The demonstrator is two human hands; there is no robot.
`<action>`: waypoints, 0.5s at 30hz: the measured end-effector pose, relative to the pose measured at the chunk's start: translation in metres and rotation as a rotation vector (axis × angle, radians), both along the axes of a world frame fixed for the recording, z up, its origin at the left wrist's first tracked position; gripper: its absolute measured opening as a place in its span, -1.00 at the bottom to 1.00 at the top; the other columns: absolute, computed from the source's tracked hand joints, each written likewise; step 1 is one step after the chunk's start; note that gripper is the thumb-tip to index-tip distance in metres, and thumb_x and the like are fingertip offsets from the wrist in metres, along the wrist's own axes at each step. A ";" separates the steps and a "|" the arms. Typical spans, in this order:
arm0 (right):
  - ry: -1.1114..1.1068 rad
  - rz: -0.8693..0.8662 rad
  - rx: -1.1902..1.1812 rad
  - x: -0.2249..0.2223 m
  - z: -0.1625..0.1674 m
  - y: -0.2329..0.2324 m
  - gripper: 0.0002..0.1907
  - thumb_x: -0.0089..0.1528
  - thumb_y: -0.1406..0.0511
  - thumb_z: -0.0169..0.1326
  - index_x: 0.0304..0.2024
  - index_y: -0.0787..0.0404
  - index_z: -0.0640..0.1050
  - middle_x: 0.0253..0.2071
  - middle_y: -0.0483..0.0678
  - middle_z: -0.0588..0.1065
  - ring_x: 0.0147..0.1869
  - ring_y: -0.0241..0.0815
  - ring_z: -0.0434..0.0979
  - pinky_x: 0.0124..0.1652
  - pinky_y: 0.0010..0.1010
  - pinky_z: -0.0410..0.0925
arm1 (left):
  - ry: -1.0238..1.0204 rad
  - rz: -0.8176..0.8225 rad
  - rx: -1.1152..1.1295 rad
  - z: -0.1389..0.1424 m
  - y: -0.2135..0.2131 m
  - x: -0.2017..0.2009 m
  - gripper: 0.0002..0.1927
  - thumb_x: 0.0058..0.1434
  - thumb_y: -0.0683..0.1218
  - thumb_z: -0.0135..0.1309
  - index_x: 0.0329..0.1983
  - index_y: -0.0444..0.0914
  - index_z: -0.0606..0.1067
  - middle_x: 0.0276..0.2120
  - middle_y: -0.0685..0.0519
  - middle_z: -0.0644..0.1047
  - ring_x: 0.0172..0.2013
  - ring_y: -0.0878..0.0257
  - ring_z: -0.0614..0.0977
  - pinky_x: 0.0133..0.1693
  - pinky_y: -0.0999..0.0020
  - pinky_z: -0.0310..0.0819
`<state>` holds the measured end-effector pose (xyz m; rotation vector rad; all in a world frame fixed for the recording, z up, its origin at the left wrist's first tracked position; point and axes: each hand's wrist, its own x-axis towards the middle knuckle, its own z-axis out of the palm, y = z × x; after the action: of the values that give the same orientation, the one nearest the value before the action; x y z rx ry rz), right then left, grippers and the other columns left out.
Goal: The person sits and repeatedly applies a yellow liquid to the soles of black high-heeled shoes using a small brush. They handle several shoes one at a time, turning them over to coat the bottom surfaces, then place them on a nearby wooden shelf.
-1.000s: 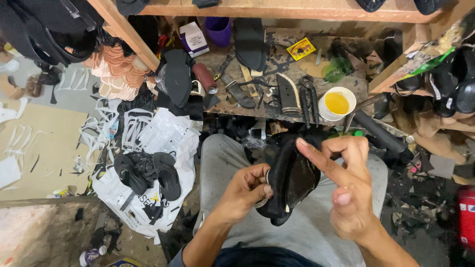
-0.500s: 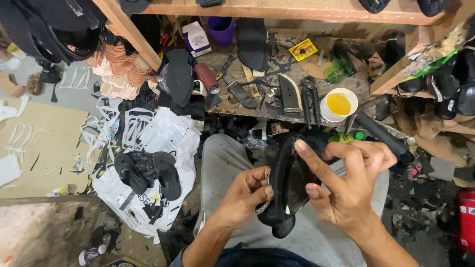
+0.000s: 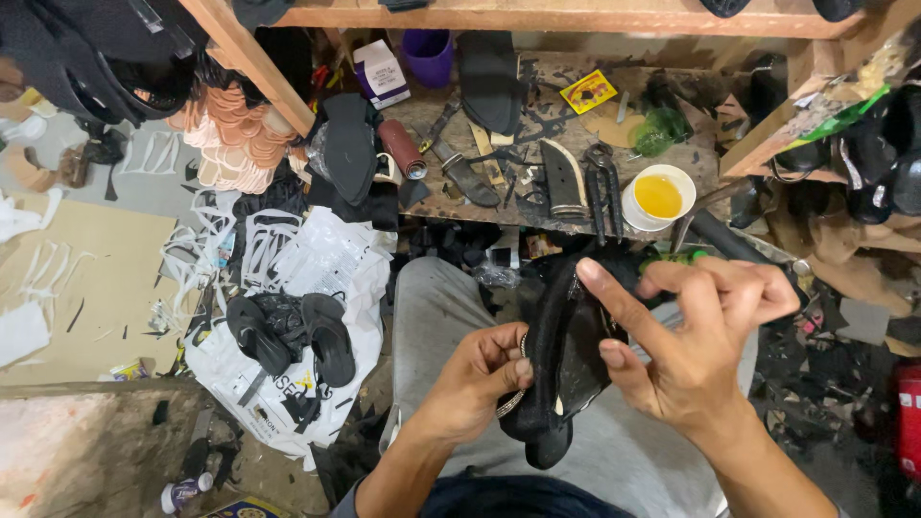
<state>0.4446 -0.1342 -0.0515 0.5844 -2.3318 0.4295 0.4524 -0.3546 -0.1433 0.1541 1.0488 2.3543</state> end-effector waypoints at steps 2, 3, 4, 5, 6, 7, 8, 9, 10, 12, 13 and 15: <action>0.004 0.003 0.020 0.000 0.000 0.002 -0.48 0.34 -0.08 -0.09 0.15 -0.08 0.67 -0.17 -0.06 0.37 0.06 0.05 0.23 0.15 0.06 -0.05 | -0.008 -0.020 0.041 0.001 0.001 0.000 -0.72 0.32 -0.06 0.26 -0.08 -0.34 0.49 -0.36 0.20 0.53 -0.36 0.48 0.47 -0.26 0.59 0.35; -0.004 0.030 0.012 0.000 -0.001 0.002 -0.50 0.34 -0.08 -0.08 0.13 -0.09 0.68 -0.19 -0.08 0.36 0.04 0.01 0.23 0.15 0.05 -0.05 | -0.004 -0.015 0.026 0.002 0.001 -0.001 -0.71 0.31 -0.06 0.25 -0.06 -0.34 0.49 -0.36 0.21 0.52 -0.36 0.49 0.46 -0.27 0.60 0.35; -0.014 0.059 0.003 0.001 -0.001 0.003 -0.52 0.34 -0.08 -0.07 0.11 -0.10 0.68 -0.21 -0.11 0.36 0.02 -0.02 0.23 0.14 0.04 -0.04 | -0.002 -0.007 0.011 0.002 0.002 -0.001 -0.70 0.31 -0.06 0.25 -0.05 -0.35 0.50 -0.37 0.22 0.52 -0.37 0.50 0.46 -0.28 0.61 0.34; -0.024 0.088 -0.006 0.001 -0.002 0.003 -0.54 0.34 -0.07 -0.05 0.09 -0.11 0.69 -0.23 -0.13 0.35 0.00 -0.05 0.22 0.14 0.03 -0.03 | -0.001 0.001 -0.005 0.003 0.002 -0.001 -0.69 0.31 -0.06 0.25 -0.03 -0.35 0.51 -0.38 0.22 0.52 -0.38 0.52 0.45 -0.29 0.62 0.33; -0.024 0.077 -0.038 0.001 -0.002 0.003 -0.55 0.35 -0.06 -0.06 0.09 -0.09 0.68 -0.23 -0.10 0.35 0.00 -0.01 0.22 0.14 0.03 -0.02 | 0.007 -0.004 0.001 0.004 0.002 -0.001 -0.69 0.33 -0.05 0.25 -0.02 -0.36 0.50 -0.36 0.22 0.52 -0.37 0.52 0.45 -0.28 0.62 0.33; -0.025 0.064 -0.070 0.002 -0.003 0.003 -0.56 0.36 -0.04 -0.08 0.09 -0.08 0.67 -0.22 -0.07 0.34 0.00 0.03 0.21 0.14 0.02 0.00 | 0.016 -0.011 0.008 0.005 0.002 -0.001 -0.69 0.34 -0.05 0.25 -0.02 -0.37 0.50 -0.35 0.22 0.52 -0.36 0.52 0.45 -0.27 0.62 0.33; -0.029 0.049 -0.102 0.002 -0.003 0.004 -0.57 0.37 -0.03 -0.09 0.09 -0.07 0.66 -0.22 -0.04 0.34 0.00 0.08 0.20 0.14 0.02 0.02 | 0.020 -0.019 0.014 0.005 0.001 0.000 -0.68 0.36 -0.05 0.25 -0.02 -0.37 0.50 -0.34 0.21 0.52 -0.35 0.52 0.46 -0.26 0.62 0.33; -0.023 0.055 -0.067 0.002 -0.003 0.004 -0.55 0.35 -0.03 -0.08 0.10 -0.06 0.67 -0.22 -0.06 0.34 0.01 0.06 0.22 0.14 0.03 0.00 | -0.010 -0.027 0.016 0.006 0.001 0.000 -0.67 0.32 -0.04 0.25 -0.03 -0.36 0.49 -0.32 0.19 0.55 -0.33 0.49 0.50 -0.24 0.60 0.38; -0.016 0.061 -0.033 0.002 -0.004 0.005 -0.54 0.33 -0.04 -0.07 0.10 -0.06 0.67 -0.22 -0.08 0.35 0.01 0.04 0.24 0.14 0.04 -0.03 | -0.038 -0.034 0.018 0.007 0.001 0.001 -0.66 0.28 -0.03 0.24 -0.04 -0.36 0.49 -0.30 0.17 0.58 -0.31 0.47 0.54 -0.22 0.57 0.43; 0.028 0.084 0.017 0.002 -0.004 0.006 -0.54 0.31 -0.04 -0.05 0.09 -0.07 0.68 -0.23 -0.12 0.36 -0.01 0.01 0.26 0.13 0.04 -0.05 | -0.047 -0.038 0.046 0.008 0.001 0.001 -0.65 0.30 -0.03 0.25 -0.02 -0.36 0.49 -0.27 0.15 0.59 -0.29 0.45 0.57 -0.20 0.56 0.46; 0.057 0.105 0.031 0.002 -0.004 0.007 -0.55 0.31 -0.03 -0.04 0.08 -0.08 0.69 -0.24 -0.13 0.37 -0.04 -0.01 0.25 0.11 0.03 -0.05 | -0.035 -0.031 0.072 0.008 0.001 0.001 -0.66 0.35 -0.04 0.25 0.01 -0.37 0.50 -0.26 0.15 0.58 -0.29 0.46 0.56 -0.20 0.57 0.44; 0.049 0.100 0.026 0.002 -0.005 0.007 -0.57 0.31 -0.02 -0.02 0.08 -0.07 0.69 -0.24 -0.11 0.37 -0.06 -0.01 0.25 0.10 0.02 -0.04 | -0.033 -0.037 0.096 0.009 0.001 0.000 -0.65 0.37 -0.04 0.26 0.04 -0.38 0.50 -0.24 0.14 0.59 -0.27 0.46 0.56 -0.19 0.57 0.45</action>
<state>0.4467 -0.1269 -0.0566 0.7181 -2.2710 0.4270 0.4529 -0.3535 -0.1343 0.1688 0.9097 2.3669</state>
